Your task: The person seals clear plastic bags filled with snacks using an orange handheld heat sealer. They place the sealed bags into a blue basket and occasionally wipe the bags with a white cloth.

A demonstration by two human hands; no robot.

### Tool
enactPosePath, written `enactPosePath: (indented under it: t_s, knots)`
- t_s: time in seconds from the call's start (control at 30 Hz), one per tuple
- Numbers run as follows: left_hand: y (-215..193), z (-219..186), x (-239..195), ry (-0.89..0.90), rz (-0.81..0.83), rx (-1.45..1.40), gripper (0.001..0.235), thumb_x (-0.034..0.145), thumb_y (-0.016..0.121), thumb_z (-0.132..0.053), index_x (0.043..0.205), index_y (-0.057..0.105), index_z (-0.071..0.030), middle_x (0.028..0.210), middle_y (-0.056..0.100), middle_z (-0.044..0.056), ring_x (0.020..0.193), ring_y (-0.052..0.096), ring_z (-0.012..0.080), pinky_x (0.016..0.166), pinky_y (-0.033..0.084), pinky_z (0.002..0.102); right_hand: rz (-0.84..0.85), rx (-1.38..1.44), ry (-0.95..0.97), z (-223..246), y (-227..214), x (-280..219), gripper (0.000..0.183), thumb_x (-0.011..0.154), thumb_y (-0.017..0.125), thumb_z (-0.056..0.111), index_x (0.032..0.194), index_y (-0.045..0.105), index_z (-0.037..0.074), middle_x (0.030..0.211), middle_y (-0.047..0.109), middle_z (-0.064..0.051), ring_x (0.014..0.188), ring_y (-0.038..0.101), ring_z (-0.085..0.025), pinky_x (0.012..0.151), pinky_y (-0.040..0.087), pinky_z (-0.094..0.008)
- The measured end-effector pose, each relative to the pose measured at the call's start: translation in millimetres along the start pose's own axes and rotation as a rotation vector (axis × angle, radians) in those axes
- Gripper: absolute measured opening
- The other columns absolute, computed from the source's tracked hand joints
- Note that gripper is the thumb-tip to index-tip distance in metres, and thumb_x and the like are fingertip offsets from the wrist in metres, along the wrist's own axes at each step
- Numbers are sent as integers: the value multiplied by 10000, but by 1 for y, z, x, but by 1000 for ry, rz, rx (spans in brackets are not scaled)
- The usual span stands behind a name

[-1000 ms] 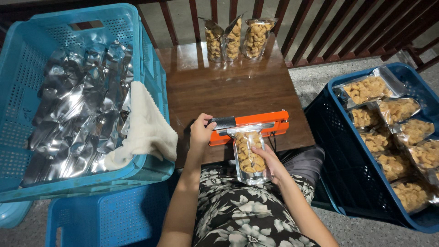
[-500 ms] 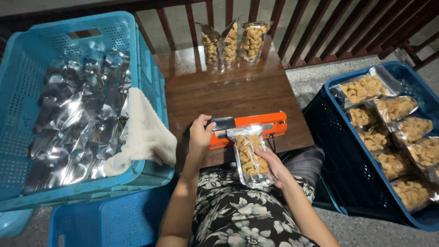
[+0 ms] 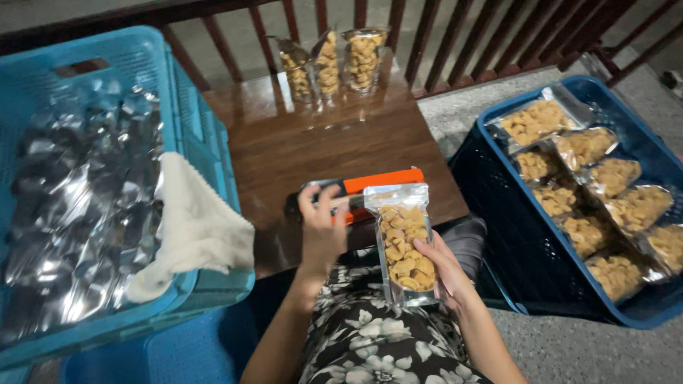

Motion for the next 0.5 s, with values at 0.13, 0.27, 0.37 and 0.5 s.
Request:
enactPosePath:
  t_s: [0.13, 0.27, 0.37, 0.5]
  knots:
    - [24, -24, -24, 176, 308, -49, 259, 994, 744, -186, 1215, 695, -61, 1288, 602, 186, 1184, 669, 324, 1015, 547, 386, -9, 52, -104, 8, -3, -6, 503, 962, 588, 182, 1430, 471, 40, 1289, 670, -147, 1118, 692, -223, 898, 584, -367]
    - [46, -52, -33, -142, 759, -439, 556, 961, 691, -267, 1442, 532, -37, 1417, 629, 194, 1212, 687, 276, 998, 538, 332, -162, 72, -275, 23, -18, -7, 524, 948, 610, 171, 1442, 457, 85, 1329, 654, -116, 1176, 663, -217, 963, 558, -370]
    - [70, -73, -29, 38, 831, -445, 680, 909, 751, -248, 1493, 473, -39, 1449, 576, 217, 1302, 611, 289, 1073, 482, 346, -281, 90, -374, 48, -47, -3, 533, 948, 631, 180, 1439, 438, 100, 1327, 633, -94, 1168, 658, -222, 940, 568, -408]
    - [150, -85, -3, 363, 732, -345, 622, 893, 794, -230, 1444, 552, -72, 1490, 528, 242, 1344, 558, 360, 1107, 451, 392, -397, 106, -582, 92, -114, 15, 645, 939, 678, 187, 1502, 370, 132, 1342, 619, -106, 1144, 663, -261, 873, 593, -460]
Point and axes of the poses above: each hand's wrist, its own x-axis towards the middle knuckle, its own y-axis out of the palm, z = x × y, the point moved 2 cm from there along x, towards the middle knuckle
